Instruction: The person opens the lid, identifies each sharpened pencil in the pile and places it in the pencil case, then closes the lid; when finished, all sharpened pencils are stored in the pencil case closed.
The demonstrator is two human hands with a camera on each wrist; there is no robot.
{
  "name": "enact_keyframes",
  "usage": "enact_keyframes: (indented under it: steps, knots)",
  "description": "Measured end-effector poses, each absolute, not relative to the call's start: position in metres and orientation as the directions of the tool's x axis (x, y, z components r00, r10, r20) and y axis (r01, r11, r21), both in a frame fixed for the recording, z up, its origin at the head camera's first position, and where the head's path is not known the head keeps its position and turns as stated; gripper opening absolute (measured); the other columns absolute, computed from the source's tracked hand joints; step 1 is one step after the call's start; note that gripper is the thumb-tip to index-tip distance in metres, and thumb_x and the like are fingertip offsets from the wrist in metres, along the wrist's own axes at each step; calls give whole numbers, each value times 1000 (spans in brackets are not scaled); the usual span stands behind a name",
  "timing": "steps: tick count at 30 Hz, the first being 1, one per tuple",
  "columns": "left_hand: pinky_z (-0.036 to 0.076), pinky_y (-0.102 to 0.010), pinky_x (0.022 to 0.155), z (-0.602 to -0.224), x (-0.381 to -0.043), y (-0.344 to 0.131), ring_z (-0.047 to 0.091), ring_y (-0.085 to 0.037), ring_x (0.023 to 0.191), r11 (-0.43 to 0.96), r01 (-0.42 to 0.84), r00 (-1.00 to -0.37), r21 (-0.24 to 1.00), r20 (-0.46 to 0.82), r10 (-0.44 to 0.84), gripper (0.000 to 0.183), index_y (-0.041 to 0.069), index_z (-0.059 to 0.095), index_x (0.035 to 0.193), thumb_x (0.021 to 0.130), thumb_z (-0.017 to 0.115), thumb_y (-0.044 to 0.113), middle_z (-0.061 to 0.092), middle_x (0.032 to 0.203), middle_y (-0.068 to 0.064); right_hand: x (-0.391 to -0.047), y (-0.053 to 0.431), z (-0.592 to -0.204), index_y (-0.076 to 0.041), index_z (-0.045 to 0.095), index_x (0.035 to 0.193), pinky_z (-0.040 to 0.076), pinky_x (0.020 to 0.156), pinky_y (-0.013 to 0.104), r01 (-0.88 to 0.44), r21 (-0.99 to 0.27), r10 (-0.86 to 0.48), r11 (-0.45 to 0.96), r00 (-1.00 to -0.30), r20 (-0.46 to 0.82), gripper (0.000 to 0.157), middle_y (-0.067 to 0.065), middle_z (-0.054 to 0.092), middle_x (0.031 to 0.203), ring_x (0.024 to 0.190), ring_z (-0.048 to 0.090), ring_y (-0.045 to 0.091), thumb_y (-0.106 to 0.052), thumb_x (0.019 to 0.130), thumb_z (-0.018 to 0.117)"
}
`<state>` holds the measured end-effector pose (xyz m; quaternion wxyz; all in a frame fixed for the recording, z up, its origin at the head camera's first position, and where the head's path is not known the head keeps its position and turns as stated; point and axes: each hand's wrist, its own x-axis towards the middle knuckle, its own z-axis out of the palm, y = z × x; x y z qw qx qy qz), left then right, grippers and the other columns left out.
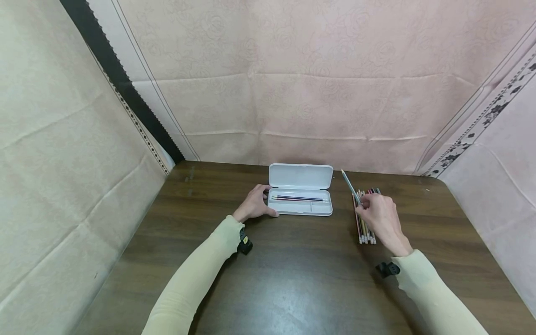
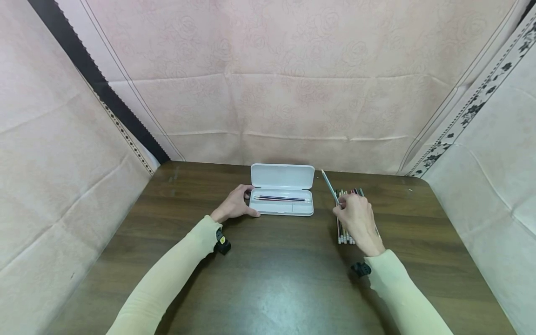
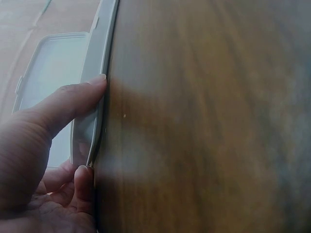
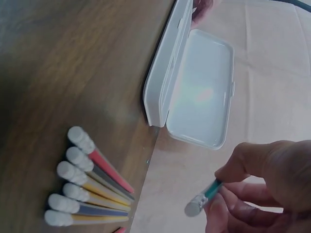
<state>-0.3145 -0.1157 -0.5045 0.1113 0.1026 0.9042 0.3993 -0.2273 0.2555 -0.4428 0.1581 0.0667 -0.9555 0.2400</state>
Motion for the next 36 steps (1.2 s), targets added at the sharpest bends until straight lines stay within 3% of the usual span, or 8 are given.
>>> enact_keyframes:
  steps: [6,10,14,18,24,36]
  knots:
    - [50,-48,118,-505,-314,-116,57,-33,138,657,95,-955,748,-119,273,95,6,49,159,80,98,24,51,157,-15,-232,245,-440,1,80,92,52,67,43,-289,-406,-139,867,-923,360,17,11,75,78,72,64,25,0,83,67]
    - [50,-48,118,-505,-314,-116,56,-33,138,659,92,-954,747,-123,272,95,6,49,159,80,98,24,51,156,-15,-235,238,-442,2,79,93,48,65,34,-360,-406,-201,840,-901,384,15,9,71,76,69,59,20,3,84,67]
    - [50,-48,118,-504,-314,-116,56,-32,137,657,89,-954,749,-124,271,95,6,49,159,80,98,25,52,156,-15,-240,230,-445,5,80,98,50,64,29,-415,-411,-247,812,-882,402,15,14,73,85,71,64,19,5,87,70]
    - [50,-48,118,-504,-314,-116,56,-32,137,656,85,-955,750,-126,269,94,6,49,158,80,98,25,52,156,-15,-246,222,-447,7,80,103,56,68,37,-462,-405,-294,789,-862,413,18,18,75,92,77,71,26,7,89,69]
    - [50,-48,118,-505,-314,-116,56,-32,137,654,84,-955,752,-126,268,95,6,49,159,80,98,24,52,156,-14,-259,212,-453,6,81,110,58,81,52,-516,-385,-366,765,-841,399,19,21,78,103,93,72,34,7,94,72]
    - [50,-48,118,-504,-314,-114,56,-32,138,659,78,-956,748,-132,262,95,6,49,159,80,98,24,52,157,-15,-289,187,-470,3,83,113,62,89,52,-540,-386,-446,748,-839,311,16,19,77,106,99,69,33,2,100,73]
